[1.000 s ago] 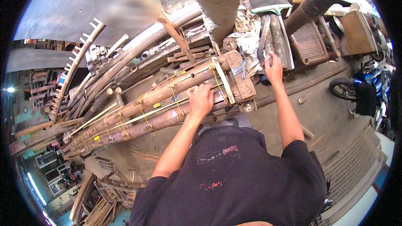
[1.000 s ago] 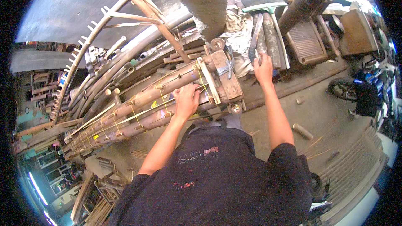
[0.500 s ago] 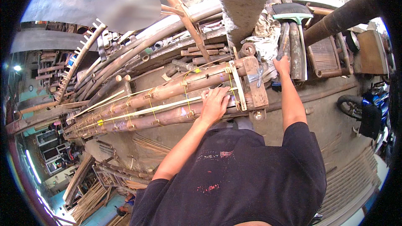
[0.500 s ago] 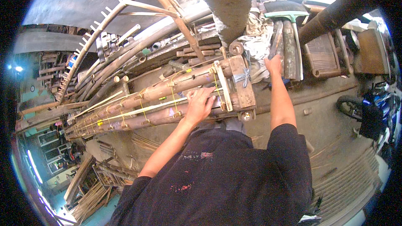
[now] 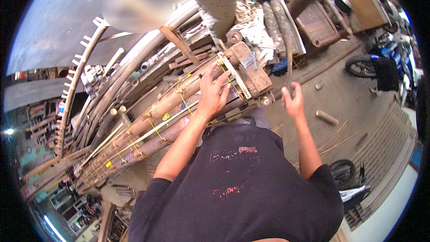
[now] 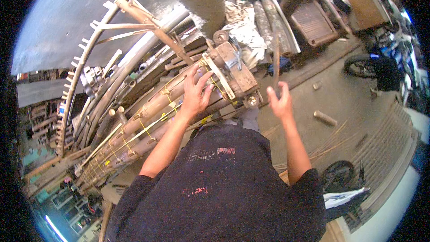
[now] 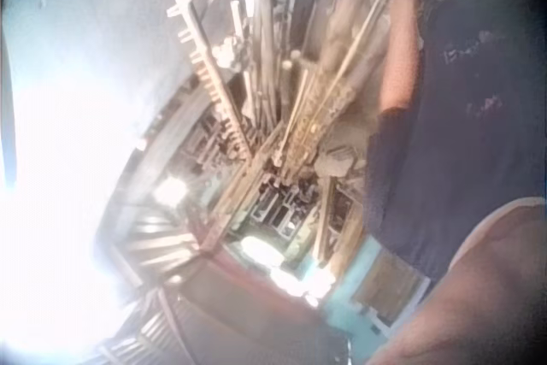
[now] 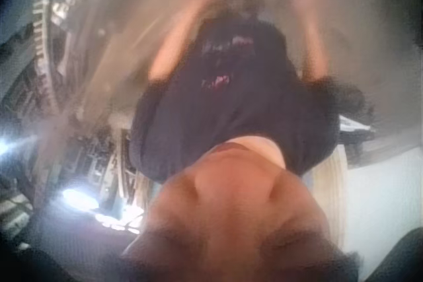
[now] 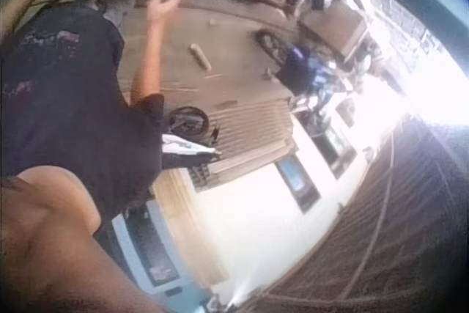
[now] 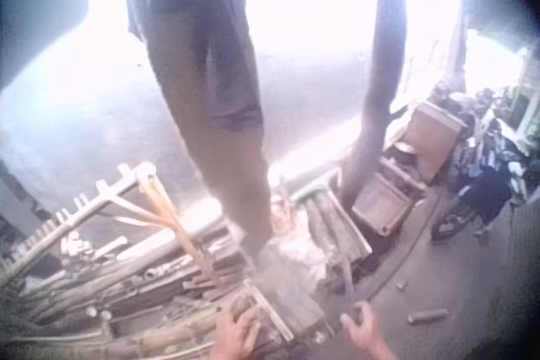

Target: The person assembles a bamboo structure by securing thin bamboo strips to a larger bamboo frame using yellow plastic ties. They use a knife to cut the ties and a hammer to tap the strips into place.

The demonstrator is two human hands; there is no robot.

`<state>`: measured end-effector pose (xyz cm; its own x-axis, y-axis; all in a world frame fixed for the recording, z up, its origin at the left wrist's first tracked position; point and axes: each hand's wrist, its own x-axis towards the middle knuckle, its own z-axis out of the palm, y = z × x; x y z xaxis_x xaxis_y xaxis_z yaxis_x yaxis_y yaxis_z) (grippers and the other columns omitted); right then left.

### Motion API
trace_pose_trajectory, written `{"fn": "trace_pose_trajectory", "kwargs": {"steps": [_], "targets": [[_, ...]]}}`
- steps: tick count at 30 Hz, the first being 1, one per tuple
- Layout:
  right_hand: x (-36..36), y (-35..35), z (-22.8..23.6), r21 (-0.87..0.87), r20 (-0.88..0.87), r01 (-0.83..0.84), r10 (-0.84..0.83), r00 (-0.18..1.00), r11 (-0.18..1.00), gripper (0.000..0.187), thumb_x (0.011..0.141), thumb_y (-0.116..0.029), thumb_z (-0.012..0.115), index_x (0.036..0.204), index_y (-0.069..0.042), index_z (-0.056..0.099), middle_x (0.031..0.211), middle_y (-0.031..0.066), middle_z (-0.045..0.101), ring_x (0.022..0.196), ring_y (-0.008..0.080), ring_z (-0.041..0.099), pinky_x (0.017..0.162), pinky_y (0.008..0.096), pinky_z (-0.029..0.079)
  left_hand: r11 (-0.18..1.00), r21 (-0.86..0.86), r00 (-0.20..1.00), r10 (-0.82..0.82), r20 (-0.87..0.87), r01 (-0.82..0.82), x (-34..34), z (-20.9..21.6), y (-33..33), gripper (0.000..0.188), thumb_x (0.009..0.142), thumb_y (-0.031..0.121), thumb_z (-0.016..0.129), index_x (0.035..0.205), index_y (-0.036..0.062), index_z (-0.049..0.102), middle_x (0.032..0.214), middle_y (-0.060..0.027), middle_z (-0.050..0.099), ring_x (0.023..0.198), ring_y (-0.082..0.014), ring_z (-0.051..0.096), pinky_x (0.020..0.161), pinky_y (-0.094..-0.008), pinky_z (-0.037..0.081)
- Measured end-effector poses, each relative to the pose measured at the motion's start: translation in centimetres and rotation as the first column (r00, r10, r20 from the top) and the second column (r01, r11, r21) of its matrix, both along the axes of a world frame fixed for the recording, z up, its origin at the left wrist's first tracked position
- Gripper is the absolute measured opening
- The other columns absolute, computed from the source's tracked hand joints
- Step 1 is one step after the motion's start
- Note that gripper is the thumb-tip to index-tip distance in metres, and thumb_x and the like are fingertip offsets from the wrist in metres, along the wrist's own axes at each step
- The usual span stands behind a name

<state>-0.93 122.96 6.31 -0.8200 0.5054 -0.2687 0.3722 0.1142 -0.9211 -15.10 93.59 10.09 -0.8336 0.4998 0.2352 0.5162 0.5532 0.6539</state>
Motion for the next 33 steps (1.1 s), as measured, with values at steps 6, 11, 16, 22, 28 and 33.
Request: {"fn": "trace_pose_trajectory", "kwargs": {"steps": [6,11,16,22,28,33], "targets": [[10.9,-7.4,3.2,0.321,0.118,-0.185,0.154,0.981,0.929,0.051,0.088,-0.037,0.073,0.123,-0.004,0.055,0.078,0.022,0.067,0.069,0.0365,0.07,0.061,0.044,0.052,0.938,-0.248,0.948,-0.282,-0.148,0.241,-0.9,1.0,0.3,0.044,0.093,0.029,0.067,0.136,0.0232,0.062,0.154,-0.0114,0.043,0.142,-0.042,0.031,0.116,-0.0588,0.02],[13.2,-10.2,3.4,0.374,0.159,-0.215,0.166,0.973,0.902,0.053,0.087,-0.041,0.073,0.122,-0.005,0.057,0.08,0.0244,0.068,0.076,0.0441,0.069,0.063,0.049,0.053,0.959,-0.177,0.96,-0.247,-0.131,0.222,-0.2,-0.5,-0.8,0.029,0.093,0.026,0.067,0.119,0.014,0.065,0.147,-0.0095,0.051,0.141,-0.0352,0.038,0.118,-0.0565,0.018],[13.4,-10.6,3.0,0.404,0.125,-0.173,0.133,0.983,0.898,0.05,0.088,-0.039,0.073,0.122,-0.005,0.057,0.08,0.0238,0.068,0.076,0.0441,0.069,0.063,0.049,0.053,0.953,-0.165,0.96,-0.268,-0.082,0.252,2.6,-0.6,-2.0,0.036,0.091,0.018,0.068,0.125,0.009,0.061,0.141,-0.0162,0.054,0.133,-0.0361,0.048,0.109,-0.0549,0.035],[7.8,-8.0,2.1,0.426,0.002,-0.029,0.031,1.0,0.904,0.053,0.089,-0.038,0.072,0.126,-0.004,0.054,0.084,0.0267,0.069,0.08,0.0463,0.069,0.066,0.0509,0.053,0.987,-0.148,0.995,0.042,-0.092,-0.056,3.4,-1.0,-1.8,0.029,0.092,0.012,0.063,0.12,0.0048,0.063,0.121,-0.0183,0.062,0.112,-0.0371,0.059,0.097,-0.0475,0.045],[-3.7,-1.5,1.9,0.458,0.082,-0.173,0.152,0.985,0.872,0.058,0.091,-0.039,0.065,0.132,-0.002,0.049,0.096,0.0314,0.068,0.093,0.05,0.066,0.081,0.0544,0.052,0.968,-0.235,0.996,0.09,-0.012,-0.09,2.2,-2.5,-2.1,0.023,0.094,0.01,0.058,0.114,0.0032,0.064,0.101,-0.0182,0.068,0.094,-0.0386,0.064,0.084,-0.049,0.049],[-14.1,3.9,-2.2,0.532,0.143,-0.401,0.388,0.911,0.746,0.055,0.095,-0.034,0.062,0.135,0.002,0.053,0.119,0.0329,0.064,0.115,0.0461,0.061,0.097,0.0473,0.049,0.984,0.0,0.971,0.175,-0.164,-0.178,4.6,0.0,-2.1,0.031,0.089,0.01,0.065,0.12,0.0028,0.061,0.11,-0.0179,0.066,0.104,-0.0366,0.062,0.091,-0.046,0.049]]}}
